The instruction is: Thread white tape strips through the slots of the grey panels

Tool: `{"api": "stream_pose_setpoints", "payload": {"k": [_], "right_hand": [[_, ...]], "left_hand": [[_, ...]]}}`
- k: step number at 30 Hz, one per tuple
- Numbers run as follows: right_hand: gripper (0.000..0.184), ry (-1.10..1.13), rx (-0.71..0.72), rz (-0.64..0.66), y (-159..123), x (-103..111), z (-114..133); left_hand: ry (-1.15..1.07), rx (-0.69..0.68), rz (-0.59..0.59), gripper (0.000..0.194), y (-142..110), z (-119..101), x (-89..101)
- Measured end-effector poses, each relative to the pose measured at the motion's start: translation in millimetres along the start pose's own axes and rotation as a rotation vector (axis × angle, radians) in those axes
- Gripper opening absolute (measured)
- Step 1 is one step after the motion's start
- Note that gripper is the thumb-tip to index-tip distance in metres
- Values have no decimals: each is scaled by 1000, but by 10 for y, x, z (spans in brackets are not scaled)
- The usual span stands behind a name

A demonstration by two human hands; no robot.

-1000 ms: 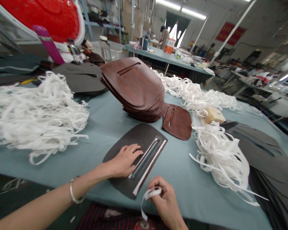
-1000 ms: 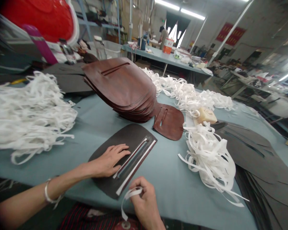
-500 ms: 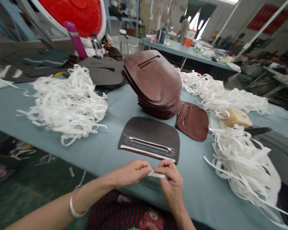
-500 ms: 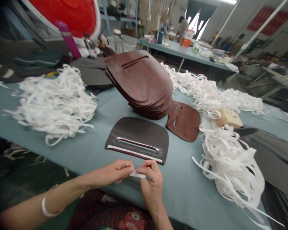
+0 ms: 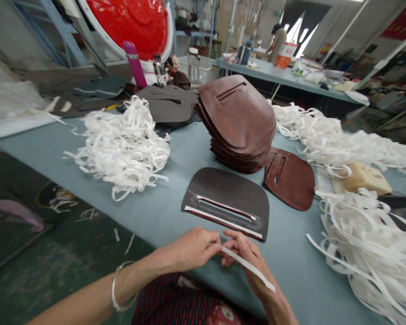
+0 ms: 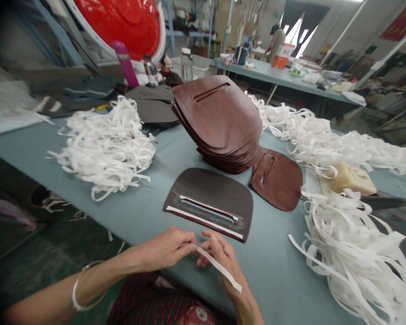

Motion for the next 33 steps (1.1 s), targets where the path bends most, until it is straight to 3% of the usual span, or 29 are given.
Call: {"api": "stream_pose_setpoints", "payload": {"k": [4,9,15,18,21,24,26,30,33], "right_hand": [[38,-103,-164,136,-91,-41,-33],[44,-200,-74,72,-28,159,268],[34,-441,-70,153,72,122,323],[31,-598,-13,49,120,357,398],[26,-883,-7,-145,158,661,445],[25,-1072,-78,-306,135,815,368],[26,-1058,-60,-303,97,740,291],[24,-888,21,-217,-14,495,205],[25,-805,6,-234,-54,494,189]], "left_hand": [[48,50,-65,26,0,147,190],[53,17,-75,24,49,127,257],[35,27,-112,27,122,176,326],[27,37,-164,28,122,272,435],[61,44,-250,26,113,354,562],[122,177,-353,21,68,536,689],[143,235,-385,19,32,621,745],[146,217,-390,20,0,660,827],[149,271,-408,16,-10,749,911]]}}
Point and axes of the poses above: each hand's wrist, its own y-axis towards the middle knuckle, its own x-axis out of the back of the hand, z = x × y, the point moved 10 cm from there along y, towards the middle knuckle, and after that the axes turned 6 degrees about z, right-handed, at the moved point
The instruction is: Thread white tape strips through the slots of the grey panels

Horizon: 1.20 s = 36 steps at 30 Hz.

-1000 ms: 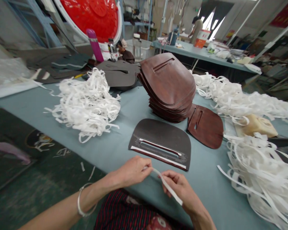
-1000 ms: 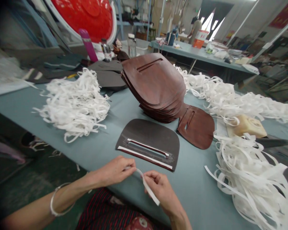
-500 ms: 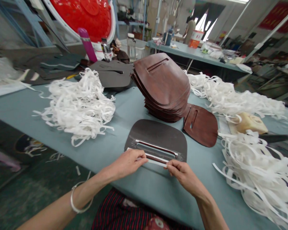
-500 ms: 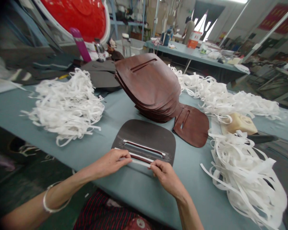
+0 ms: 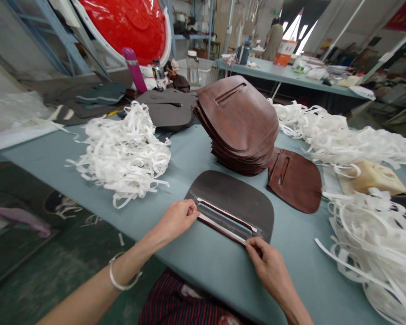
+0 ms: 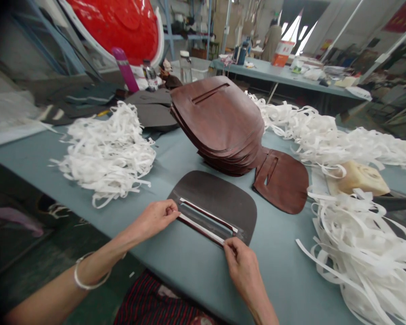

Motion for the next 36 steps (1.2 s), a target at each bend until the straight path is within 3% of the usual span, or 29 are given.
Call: {"api": "stream_pose_setpoints", "payload": {"k": [5,19,36], "right_hand": [[30,36,-20,-59,71,114,-79],[28,84,-35,-42,202,146,-204],[24,-171,-89,-157,219,242,-257]], "left_hand": [[-39,12,16,18,92,59,36],[0,77,21,18,248,245,10],[54,133,31,15,292,322,-54]]}}
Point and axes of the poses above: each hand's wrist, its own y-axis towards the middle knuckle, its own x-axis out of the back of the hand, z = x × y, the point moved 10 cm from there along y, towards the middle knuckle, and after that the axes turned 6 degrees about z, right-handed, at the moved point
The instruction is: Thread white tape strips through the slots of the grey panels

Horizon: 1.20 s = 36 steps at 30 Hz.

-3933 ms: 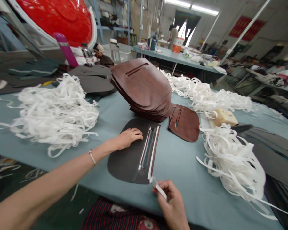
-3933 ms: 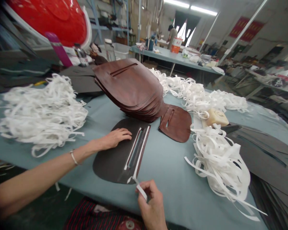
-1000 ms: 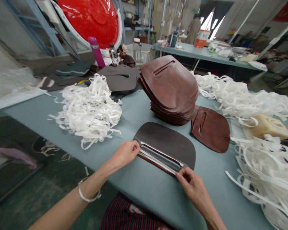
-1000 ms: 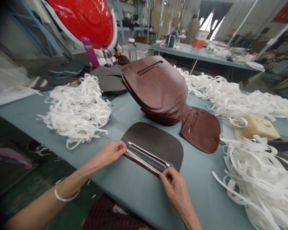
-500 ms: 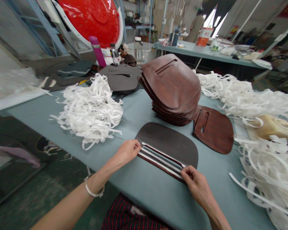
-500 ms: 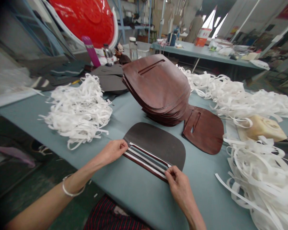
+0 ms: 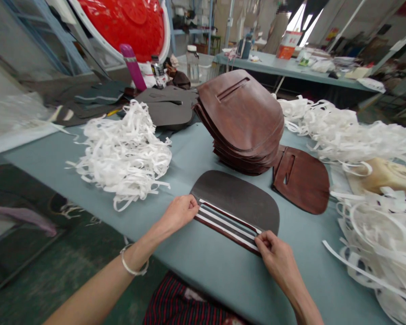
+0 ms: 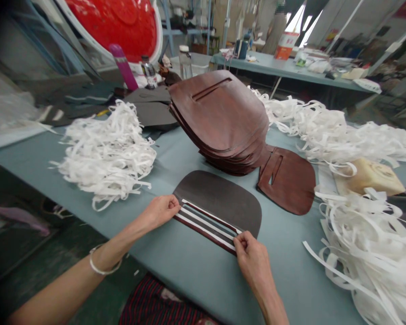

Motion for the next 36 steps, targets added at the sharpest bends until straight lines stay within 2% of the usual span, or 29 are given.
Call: {"api": "stream_pose_setpoints", "payload": {"k": [2,4,7,9,15,20,25,29,31,35,36], "right_hand": [[25,-2,-25,7,-4,8,-36],[25,24,-34,28,-14,8,-47],[20,68,-38,42,-30,14,-41],[17,81,-61,23,-36,29,-56],[12,83,-127,-29,-49,52,-106],[9,69,-151,-11,-43,56,-100],[9,-49,-179,-27,-31,60,-83],[5,-192,-222,-59,-59,62,-57],[10,-268,-153,-83,-68,49,90],[26,-358,240,-73,-80,-130,663],[26,-372,302,-60,-76,-181,755]], "left_hand": [[25,-3,-40,12,-37,-36,17],[97,-77,-137,11,-108,-162,57],[322,-241,-277,16,-270,-436,40],[476,-292,-304,22,-361,-546,-37],[661,-388,-226,44,-575,-621,-236],[782,-389,-202,65,-691,-598,-362],[805,-351,-204,65,-725,-586,-455],[749,-337,-231,58,-733,-580,-456],[705,-347,-250,51,-711,-583,-432],[615,-396,-273,44,-595,-577,-345],[591,-404,-279,42,-560,-565,-312]]}}
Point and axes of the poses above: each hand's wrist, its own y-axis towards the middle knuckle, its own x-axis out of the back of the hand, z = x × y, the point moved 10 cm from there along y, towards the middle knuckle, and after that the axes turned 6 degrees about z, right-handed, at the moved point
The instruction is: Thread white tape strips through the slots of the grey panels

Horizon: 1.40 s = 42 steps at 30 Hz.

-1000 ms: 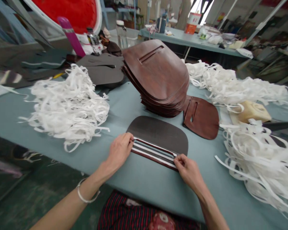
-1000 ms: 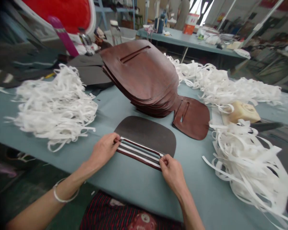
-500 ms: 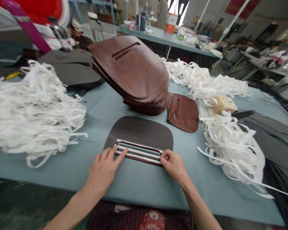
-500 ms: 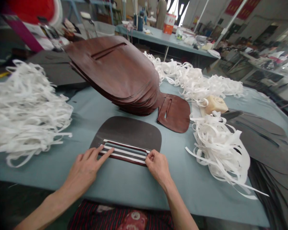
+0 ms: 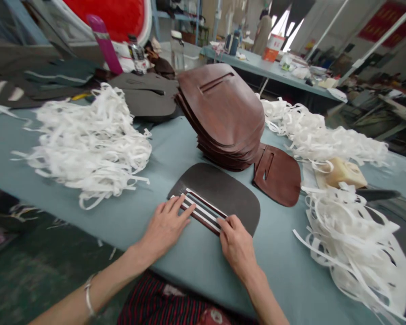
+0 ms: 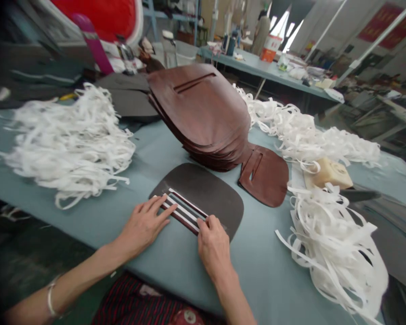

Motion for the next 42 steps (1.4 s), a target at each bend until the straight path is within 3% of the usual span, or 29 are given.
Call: {"api": "stream_pose_setpoints", "payload": {"k": [7,13,16,20,24,35,39,42], "right_hand": [[22,-69,2,50,277,-105,-9],[18,-321,-118,159,399,-175,-9],[19,-394,-108,186,428,-159,48],[15,-370,-33,146,413,-94,91],[11,-237,-78,142,408,-112,60],[32,-30,154,-48,937,-275,899],[30,-181,262,-116,836,-348,1065],[30,-296,308,-172,579,-342,960]], "left_hand": [[-177,57,-139,32,94,203,93],[-281,106,-218,35,41,272,72],[-329,117,-229,34,17,315,66],[-384,139,-228,35,0,360,82],[-405,138,-209,35,-3,355,91],[-443,162,-175,38,22,375,111],[-393,168,-142,34,50,369,106],[-325,140,-146,33,60,331,108]]}}
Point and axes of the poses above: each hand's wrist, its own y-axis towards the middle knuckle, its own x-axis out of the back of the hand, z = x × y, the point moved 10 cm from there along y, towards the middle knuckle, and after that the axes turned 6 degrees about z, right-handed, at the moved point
